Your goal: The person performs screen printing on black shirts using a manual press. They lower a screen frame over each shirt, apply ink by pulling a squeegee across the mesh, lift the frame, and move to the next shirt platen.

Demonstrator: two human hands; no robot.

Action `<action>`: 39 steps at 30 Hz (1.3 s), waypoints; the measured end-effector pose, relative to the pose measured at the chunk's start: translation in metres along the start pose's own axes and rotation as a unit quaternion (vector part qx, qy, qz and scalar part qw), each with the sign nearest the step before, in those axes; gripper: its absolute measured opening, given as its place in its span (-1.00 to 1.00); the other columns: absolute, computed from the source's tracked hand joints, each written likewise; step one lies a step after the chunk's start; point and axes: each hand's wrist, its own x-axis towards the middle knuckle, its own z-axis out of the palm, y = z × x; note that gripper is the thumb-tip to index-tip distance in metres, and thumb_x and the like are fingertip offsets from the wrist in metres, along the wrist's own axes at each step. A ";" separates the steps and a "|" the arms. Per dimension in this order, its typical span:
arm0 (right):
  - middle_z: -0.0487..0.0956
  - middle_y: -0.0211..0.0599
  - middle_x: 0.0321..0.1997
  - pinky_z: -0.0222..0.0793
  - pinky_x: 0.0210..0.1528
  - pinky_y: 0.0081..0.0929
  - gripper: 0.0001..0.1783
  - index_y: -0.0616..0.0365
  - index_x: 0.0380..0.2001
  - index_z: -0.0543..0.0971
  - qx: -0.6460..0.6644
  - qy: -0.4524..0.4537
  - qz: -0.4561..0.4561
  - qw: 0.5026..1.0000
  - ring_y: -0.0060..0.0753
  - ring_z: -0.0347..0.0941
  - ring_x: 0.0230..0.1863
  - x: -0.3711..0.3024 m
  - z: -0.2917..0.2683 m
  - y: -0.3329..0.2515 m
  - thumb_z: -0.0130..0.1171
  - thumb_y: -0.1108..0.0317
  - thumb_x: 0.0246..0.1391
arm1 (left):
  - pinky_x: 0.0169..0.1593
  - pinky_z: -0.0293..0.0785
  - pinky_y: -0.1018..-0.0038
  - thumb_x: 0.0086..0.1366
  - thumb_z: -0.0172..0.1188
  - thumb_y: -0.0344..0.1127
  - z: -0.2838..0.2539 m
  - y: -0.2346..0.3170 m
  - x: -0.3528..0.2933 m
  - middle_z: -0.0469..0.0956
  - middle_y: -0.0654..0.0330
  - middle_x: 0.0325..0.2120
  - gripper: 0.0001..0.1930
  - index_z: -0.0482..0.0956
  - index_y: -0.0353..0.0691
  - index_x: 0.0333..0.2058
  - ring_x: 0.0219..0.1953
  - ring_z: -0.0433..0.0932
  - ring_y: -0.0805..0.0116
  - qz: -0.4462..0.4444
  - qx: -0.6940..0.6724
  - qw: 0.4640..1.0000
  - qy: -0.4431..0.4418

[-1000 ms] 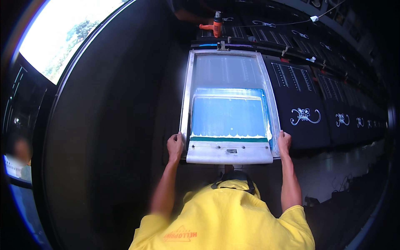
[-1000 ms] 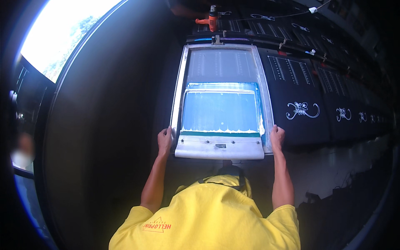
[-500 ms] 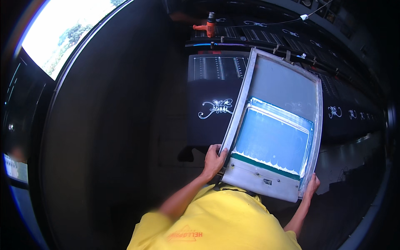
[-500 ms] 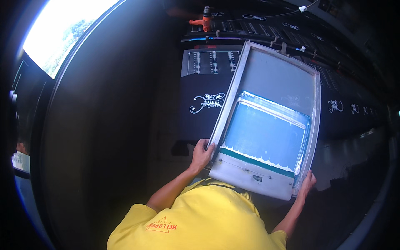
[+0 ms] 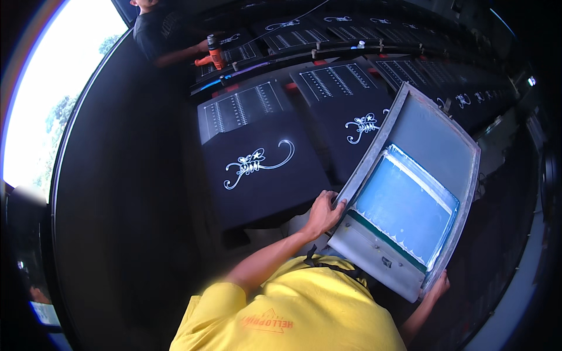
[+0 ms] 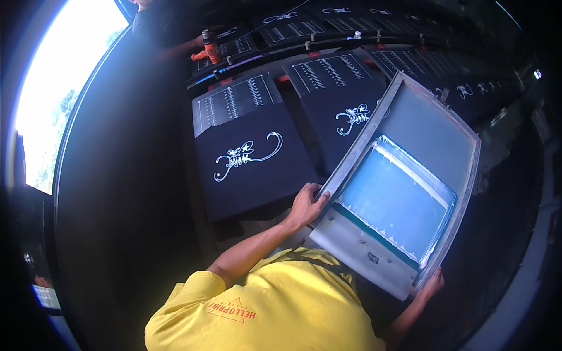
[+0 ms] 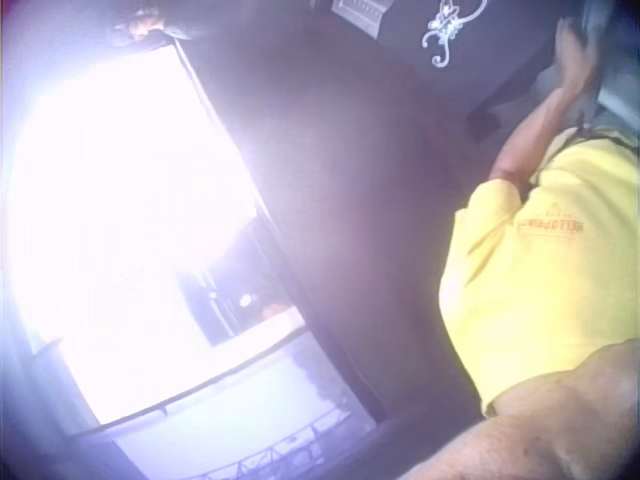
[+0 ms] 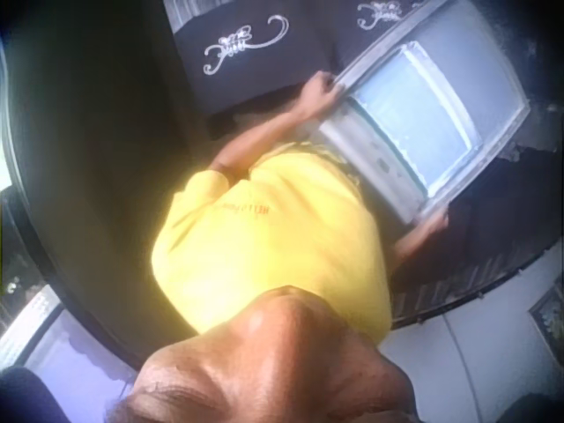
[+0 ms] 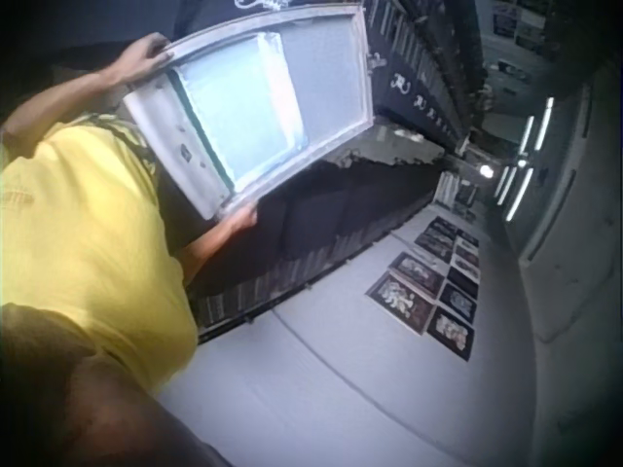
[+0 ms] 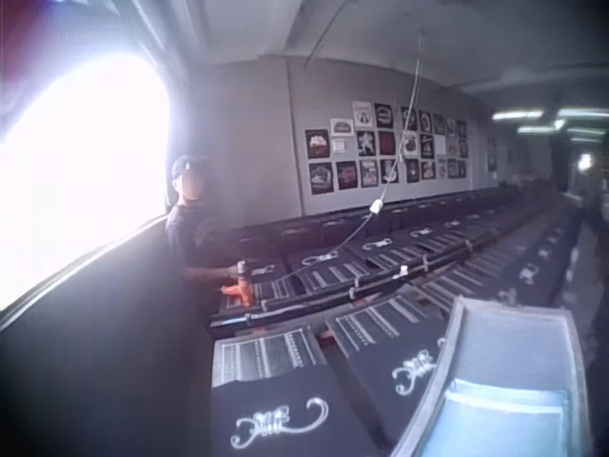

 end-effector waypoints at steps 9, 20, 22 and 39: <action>0.66 -0.13 -0.19 0.44 -0.06 -0.35 -0.60 0.41 -0.12 0.64 0.051 0.106 -0.005 0.993 -0.35 0.54 -0.17 0.136 -0.041 0.029 0.15 0.20 0.28 | -0.03 0.53 0.28 0.29 0.28 -0.09 0.185 0.102 0.155 0.64 -0.13 -0.21 -0.51 0.55 -0.49 -0.07 -0.18 0.65 0.08 0.077 0.015 0.994 -0.072; 0.54 -0.24 -0.56 0.32 -0.36 -0.33 -0.64 0.37 -0.42 0.59 0.029 0.293 -0.007 0.956 -0.53 0.40 -0.47 0.244 -0.078 -0.064 0.07 0.23 0.25 | -0.40 0.14 0.48 0.37 0.14 -0.11 0.428 0.322 0.247 0.32 0.45 -0.59 -0.65 0.52 -0.28 -0.49 -0.50 0.22 0.57 0.173 -0.066 0.928 -0.323; 0.58 -0.17 -0.53 0.36 -0.32 -0.35 -0.62 0.39 -0.36 0.62 0.047 0.331 0.040 0.942 -0.50 0.46 -0.45 0.235 -0.093 -0.064 0.06 0.22 0.24 | -0.43 0.13 0.50 0.37 0.12 -0.08 0.471 0.341 0.253 0.33 0.45 -0.59 -0.64 0.51 -0.25 -0.48 -0.50 0.22 0.59 0.186 -0.076 0.905 -0.375; 0.67 -0.07 -0.43 0.44 -0.23 -0.38 -0.63 0.34 -0.20 0.65 0.077 0.694 0.238 0.675 -0.35 0.57 -0.39 -0.012 -0.103 -0.039 0.10 0.20 0.25 | -0.14 0.45 0.46 0.40 0.05 -0.21 0.735 0.342 0.138 0.60 0.20 -0.33 -0.68 0.61 -0.41 -0.21 -0.29 0.54 0.38 0.438 0.025 0.573 -0.692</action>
